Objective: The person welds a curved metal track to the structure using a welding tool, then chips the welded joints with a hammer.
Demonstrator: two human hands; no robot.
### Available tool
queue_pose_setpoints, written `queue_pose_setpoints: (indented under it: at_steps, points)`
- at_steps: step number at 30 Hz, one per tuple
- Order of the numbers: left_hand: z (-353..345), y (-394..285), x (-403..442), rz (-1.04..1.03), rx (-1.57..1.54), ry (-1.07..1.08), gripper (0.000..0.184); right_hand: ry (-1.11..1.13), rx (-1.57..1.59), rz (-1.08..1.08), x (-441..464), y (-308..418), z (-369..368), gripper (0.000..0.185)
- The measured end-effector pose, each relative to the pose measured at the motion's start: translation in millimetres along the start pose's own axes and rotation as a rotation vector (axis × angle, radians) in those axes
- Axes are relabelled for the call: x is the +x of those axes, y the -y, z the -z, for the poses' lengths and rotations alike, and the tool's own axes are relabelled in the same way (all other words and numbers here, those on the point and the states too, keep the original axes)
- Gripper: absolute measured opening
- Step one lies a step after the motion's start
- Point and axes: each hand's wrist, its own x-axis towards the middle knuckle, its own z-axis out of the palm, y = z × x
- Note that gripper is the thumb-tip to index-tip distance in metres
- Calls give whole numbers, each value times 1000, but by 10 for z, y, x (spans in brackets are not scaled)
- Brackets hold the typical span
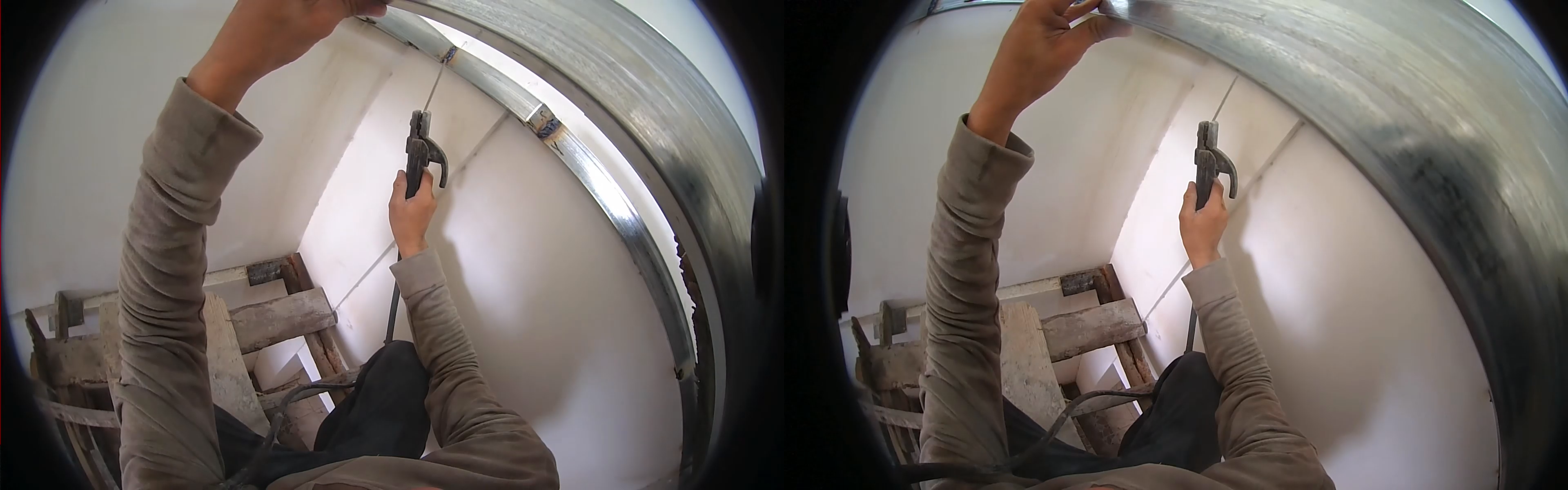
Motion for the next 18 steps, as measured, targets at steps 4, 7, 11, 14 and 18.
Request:
queue_pose_setpoints:
  at_steps: [4,7,11,14,18]
  points:
    - [-10,20,4,-24,-1,1,57,16,21,-24,1,-6,-6,32]
    - [-14,17,8,-78,-8,-33,57,26,34,-47,-2,68,18,32]
    - [-10,23,5,-73,-27,-19,57,10,26,-21,-12,33,-2,31]
    - [-5,57,1,-59,-32,-7,57,5,30,-24,-15,32,-20,31]
    - [-32,52,2,-92,-9,-14,56,18,42,-58,-17,48,-19,31]
